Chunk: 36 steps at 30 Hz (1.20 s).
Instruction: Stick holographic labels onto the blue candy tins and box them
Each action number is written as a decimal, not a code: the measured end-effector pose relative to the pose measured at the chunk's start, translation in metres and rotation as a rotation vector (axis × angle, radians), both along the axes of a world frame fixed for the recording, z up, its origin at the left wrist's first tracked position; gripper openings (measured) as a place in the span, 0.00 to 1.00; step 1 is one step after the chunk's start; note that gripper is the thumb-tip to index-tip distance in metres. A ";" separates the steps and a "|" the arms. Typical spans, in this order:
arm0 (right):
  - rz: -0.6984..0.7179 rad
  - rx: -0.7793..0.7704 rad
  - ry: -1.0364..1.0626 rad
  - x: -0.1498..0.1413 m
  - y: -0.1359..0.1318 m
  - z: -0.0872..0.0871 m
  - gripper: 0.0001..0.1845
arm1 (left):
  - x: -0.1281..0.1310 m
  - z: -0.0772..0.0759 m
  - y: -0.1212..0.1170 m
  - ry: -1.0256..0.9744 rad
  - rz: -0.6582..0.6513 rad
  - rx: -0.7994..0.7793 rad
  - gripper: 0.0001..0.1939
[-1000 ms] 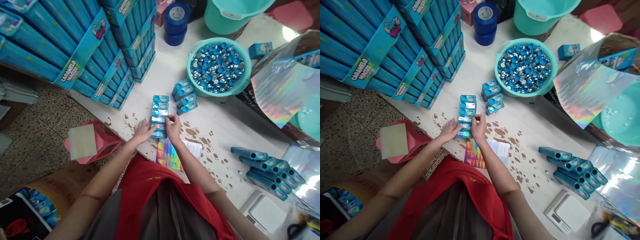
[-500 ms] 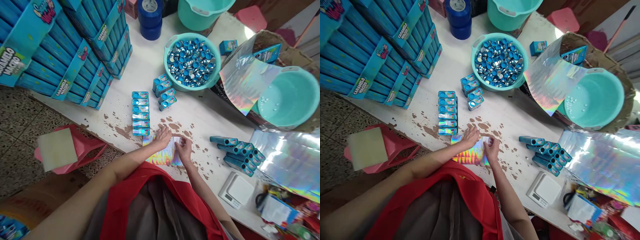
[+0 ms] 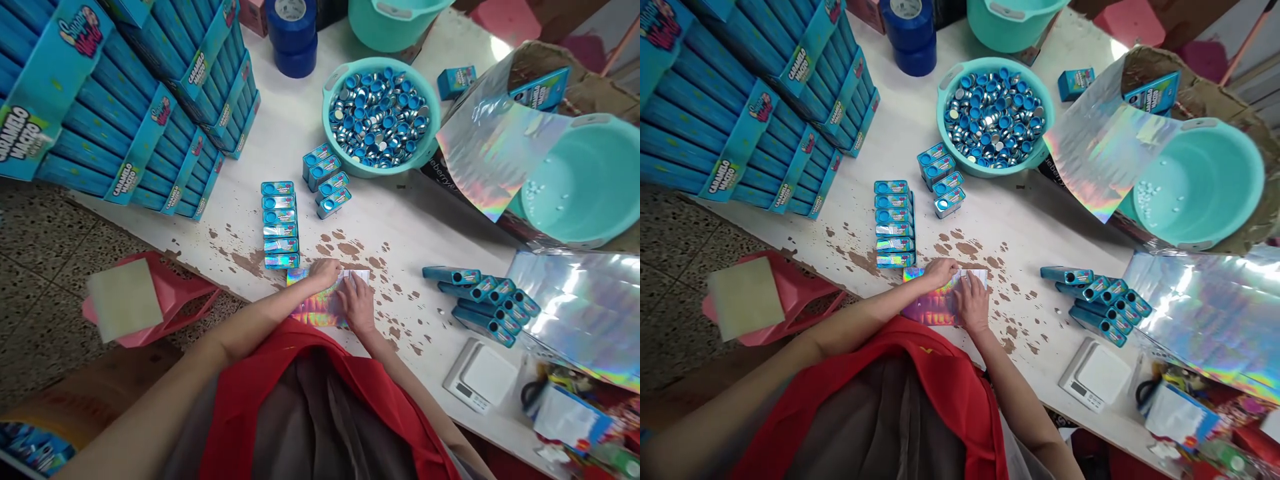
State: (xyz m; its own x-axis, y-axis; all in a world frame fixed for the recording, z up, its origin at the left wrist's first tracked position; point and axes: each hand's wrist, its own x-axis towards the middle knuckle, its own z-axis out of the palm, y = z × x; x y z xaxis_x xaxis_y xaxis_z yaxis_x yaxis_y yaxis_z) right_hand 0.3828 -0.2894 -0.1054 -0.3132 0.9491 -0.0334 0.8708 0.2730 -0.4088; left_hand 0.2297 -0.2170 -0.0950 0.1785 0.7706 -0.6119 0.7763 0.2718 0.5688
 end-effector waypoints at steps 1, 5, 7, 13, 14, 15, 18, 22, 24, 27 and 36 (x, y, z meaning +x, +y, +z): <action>0.001 0.004 0.013 0.003 0.000 0.005 0.15 | 0.000 -0.001 -0.001 -0.002 0.002 0.007 0.12; -0.016 -0.039 0.035 0.013 0.013 0.045 0.12 | 0.001 -0.006 -0.004 -0.020 0.002 0.049 0.12; -0.064 -0.062 0.076 0.016 0.024 0.070 0.12 | 0.001 -0.005 -0.005 -0.036 -0.006 0.070 0.12; -0.182 -0.227 0.321 0.010 0.052 0.119 0.14 | -0.007 0.031 -0.004 -0.426 0.193 0.120 0.16; -0.190 -0.235 0.340 0.008 0.055 0.121 0.15 | -0.010 0.040 -0.004 -0.607 0.262 0.063 0.18; -0.195 -0.239 0.354 0.005 0.057 0.122 0.15 | -0.012 0.047 -0.005 -0.775 0.310 -0.017 0.20; -0.199 -0.258 0.391 -0.007 0.064 0.122 0.16 | -0.022 0.064 -0.008 -0.940 0.352 -0.199 0.19; -0.256 -0.312 0.459 -0.038 0.073 0.114 0.17 | -0.051 0.070 -0.016 -0.672 0.414 -0.067 0.09; -0.268 -0.362 0.516 -0.063 0.080 0.107 0.17 | -0.076 0.073 -0.018 -0.590 0.444 -0.007 0.10; -0.223 -0.368 0.575 -0.109 0.095 0.095 0.15 | -0.124 0.080 -0.015 -0.466 0.512 0.090 0.11; -0.223 -0.220 0.460 -0.200 0.143 0.056 0.06 | -0.200 0.061 0.025 -0.115 0.412 0.346 0.10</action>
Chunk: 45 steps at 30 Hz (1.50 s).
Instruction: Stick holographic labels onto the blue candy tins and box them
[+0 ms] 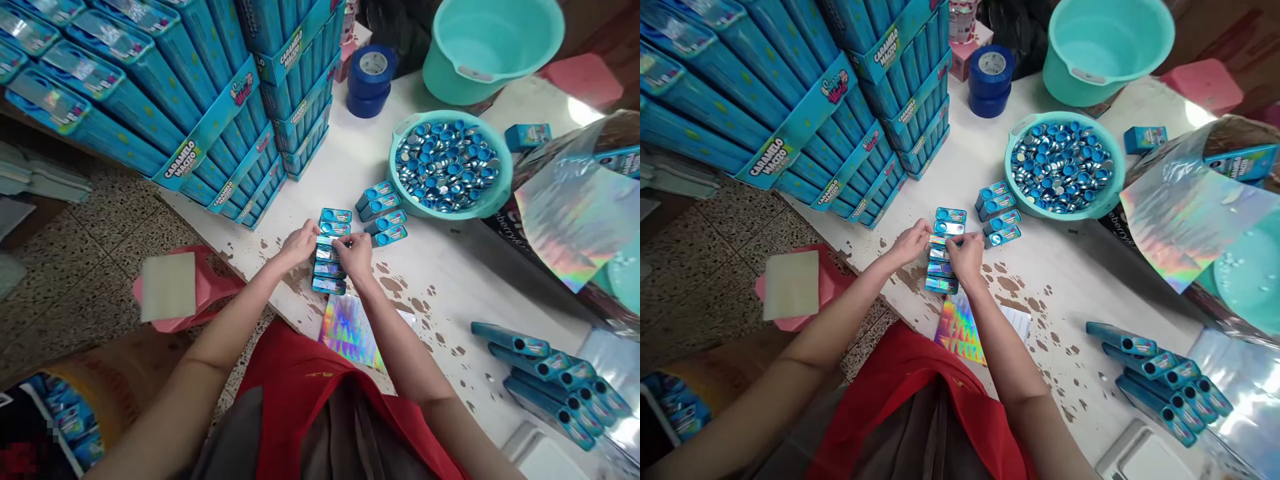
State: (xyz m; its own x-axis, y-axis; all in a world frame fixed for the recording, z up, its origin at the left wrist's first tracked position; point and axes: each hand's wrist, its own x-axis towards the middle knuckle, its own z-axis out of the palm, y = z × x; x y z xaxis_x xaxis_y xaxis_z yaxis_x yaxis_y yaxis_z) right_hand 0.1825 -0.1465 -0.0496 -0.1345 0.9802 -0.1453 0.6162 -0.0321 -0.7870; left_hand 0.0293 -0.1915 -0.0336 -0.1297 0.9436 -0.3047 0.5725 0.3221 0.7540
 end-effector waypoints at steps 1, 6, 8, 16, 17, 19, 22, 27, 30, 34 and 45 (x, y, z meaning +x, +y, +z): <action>-0.010 0.011 -0.001 -0.002 0.001 -0.003 0.05 | 0.000 -0.006 0.002 -0.010 0.015 -0.011 0.10; -0.134 -0.018 0.039 0.002 0.000 -0.013 0.15 | 0.010 -0.028 -0.008 -0.018 0.179 -0.146 0.11; -0.173 -0.058 0.068 0.004 -0.002 -0.015 0.19 | 0.019 -0.031 -0.017 0.016 0.258 -0.188 0.13; -0.109 -0.069 0.159 0.018 -0.002 -0.019 0.15 | 0.031 -0.011 -0.042 0.178 0.133 -0.050 0.26; -0.099 -0.054 0.193 0.033 -0.005 -0.018 0.14 | 0.031 -0.005 -0.046 0.265 0.163 0.012 0.25; -0.075 0.019 0.187 0.075 -0.017 -0.017 0.15 | 0.042 0.006 -0.056 0.354 0.175 0.235 0.21; 0.052 0.106 -0.039 0.147 -0.048 -0.023 0.19 | 0.087 0.013 -0.070 0.287 -0.154 0.441 0.12; 0.225 0.163 -0.305 0.217 -0.094 -0.048 0.25 | 0.175 -0.018 -0.059 0.378 -0.626 0.058 0.16; 0.200 0.196 -0.373 0.227 -0.109 -0.062 0.29 | 0.198 -0.036 -0.044 0.412 -0.650 -0.094 0.17; 0.203 0.235 -0.420 0.227 -0.117 -0.066 0.30 | 0.201 -0.038 -0.036 0.327 -0.600 -0.256 0.13; 0.359 0.221 -0.429 0.208 -0.146 -0.057 0.17 | 0.200 -0.043 -0.032 0.252 -0.561 -0.329 0.14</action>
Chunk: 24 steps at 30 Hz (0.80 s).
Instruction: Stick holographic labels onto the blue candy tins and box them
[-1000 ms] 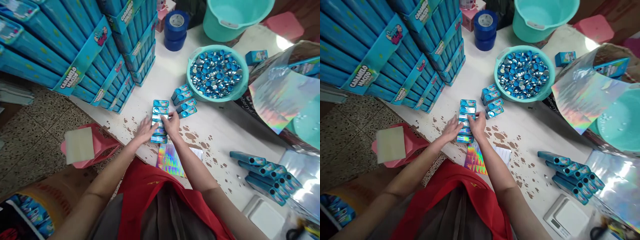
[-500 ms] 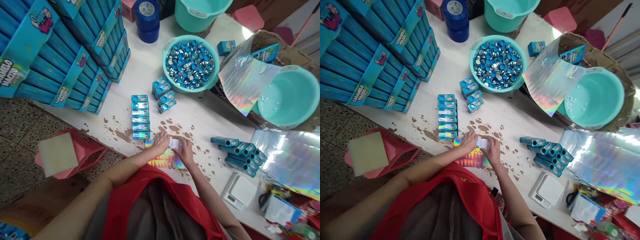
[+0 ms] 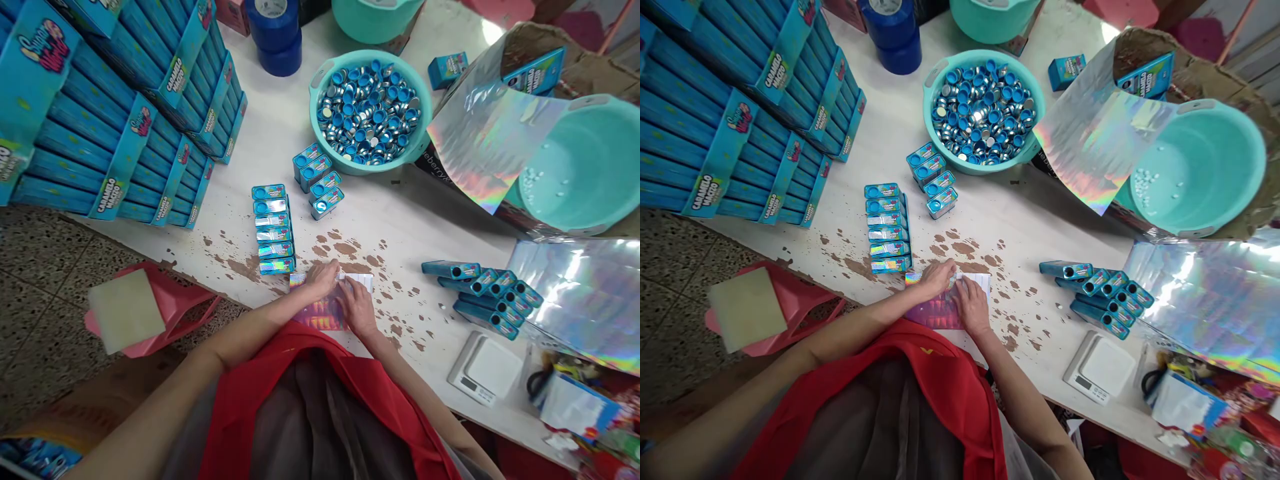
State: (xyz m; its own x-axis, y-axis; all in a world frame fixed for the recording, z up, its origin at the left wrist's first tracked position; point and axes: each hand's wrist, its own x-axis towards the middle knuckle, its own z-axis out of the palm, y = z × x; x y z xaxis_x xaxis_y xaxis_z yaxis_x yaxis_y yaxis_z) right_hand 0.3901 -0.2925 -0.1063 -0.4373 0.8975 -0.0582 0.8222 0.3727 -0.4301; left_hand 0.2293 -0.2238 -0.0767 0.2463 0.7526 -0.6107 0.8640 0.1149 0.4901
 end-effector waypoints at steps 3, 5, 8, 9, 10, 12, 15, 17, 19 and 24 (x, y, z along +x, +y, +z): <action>-0.018 -0.026 0.087 0.004 -0.003 0.019 0.09 | 0.000 -0.005 0.000 -0.021 0.012 0.012 0.13; -0.054 -0.058 0.113 0.007 0.002 0.041 0.09 | 0.000 -0.007 0.001 -0.038 0.010 0.023 0.12; -0.166 -0.090 0.196 0.006 0.018 0.080 0.09 | -0.002 -0.003 0.001 -0.089 0.045 0.109 0.11; -0.213 -0.103 0.241 0.005 0.025 0.092 0.09 | -0.004 0.001 0.001 -0.153 0.087 0.161 0.12; -0.255 -0.120 0.288 0.003 0.031 0.103 0.09 | -0.006 0.006 0.001 -0.258 0.144 0.204 0.13; -0.315 -0.160 0.370 0.000 0.042 0.120 0.09 | -0.010 0.019 -0.001 -0.564 0.249 0.179 0.16; -0.366 -0.201 0.456 -0.006 0.054 0.129 0.10 | -0.018 0.039 -0.007 -0.899 0.283 -0.102 0.18; -0.415 -0.240 0.503 -0.015 0.059 0.124 0.10 | -0.026 0.049 -0.010 -0.872 0.309 -0.168 0.15; -0.483 -0.275 0.554 -0.032 0.066 0.113 0.11 | -0.043 0.057 -0.010 -0.718 0.376 -0.080 0.13; -0.494 -0.299 0.654 -0.117 0.096 0.079 0.13 | -0.126 0.066 0.003 -0.421 0.526 0.142 0.09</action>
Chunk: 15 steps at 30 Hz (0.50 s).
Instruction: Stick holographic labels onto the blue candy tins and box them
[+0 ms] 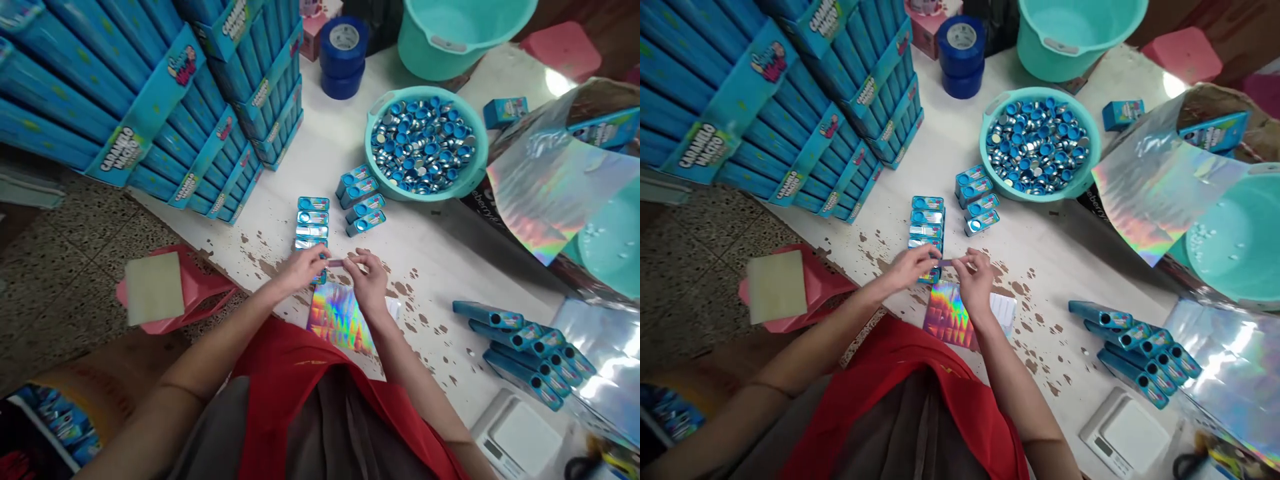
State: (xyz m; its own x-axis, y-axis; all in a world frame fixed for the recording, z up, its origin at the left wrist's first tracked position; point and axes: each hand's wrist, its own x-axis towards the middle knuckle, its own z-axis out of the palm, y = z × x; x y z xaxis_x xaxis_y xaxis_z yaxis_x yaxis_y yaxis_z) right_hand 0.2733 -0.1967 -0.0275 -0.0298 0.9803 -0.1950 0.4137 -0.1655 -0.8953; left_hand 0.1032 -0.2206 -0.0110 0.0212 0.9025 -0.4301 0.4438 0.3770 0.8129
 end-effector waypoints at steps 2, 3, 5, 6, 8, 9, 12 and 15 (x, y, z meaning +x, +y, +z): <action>0.033 -0.014 0.033 -0.037 0.016 -0.011 0.12 | -0.038 -0.001 0.010 -0.007 0.049 0.014 0.09; 0.040 -0.008 0.034 -0.053 0.024 -0.015 0.11 | -0.054 -0.002 0.015 -0.023 0.064 0.028 0.09; 0.038 0.039 0.010 -0.078 0.039 -0.021 0.10 | -0.077 -0.004 0.027 -0.039 0.075 0.068 0.08; 0.032 0.070 -0.004 -0.087 0.046 -0.024 0.09 | -0.085 -0.006 0.033 -0.031 0.076 0.084 0.07; 0.012 0.119 -0.033 -0.099 0.058 -0.027 0.08 | -0.093 -0.008 0.044 0.023 0.081 0.110 0.06; 0.001 0.133 -0.052 -0.104 0.062 -0.029 0.08 | -0.095 -0.010 0.048 0.060 0.086 0.118 0.06; -0.014 0.158 -0.122 -0.111 0.069 -0.035 0.07 | -0.095 -0.022 0.058 0.110 0.102 0.140 0.06; 0.001 0.204 -0.155 -0.113 0.070 -0.041 0.05 | -0.090 -0.040 0.060 0.030 0.155 0.140 0.05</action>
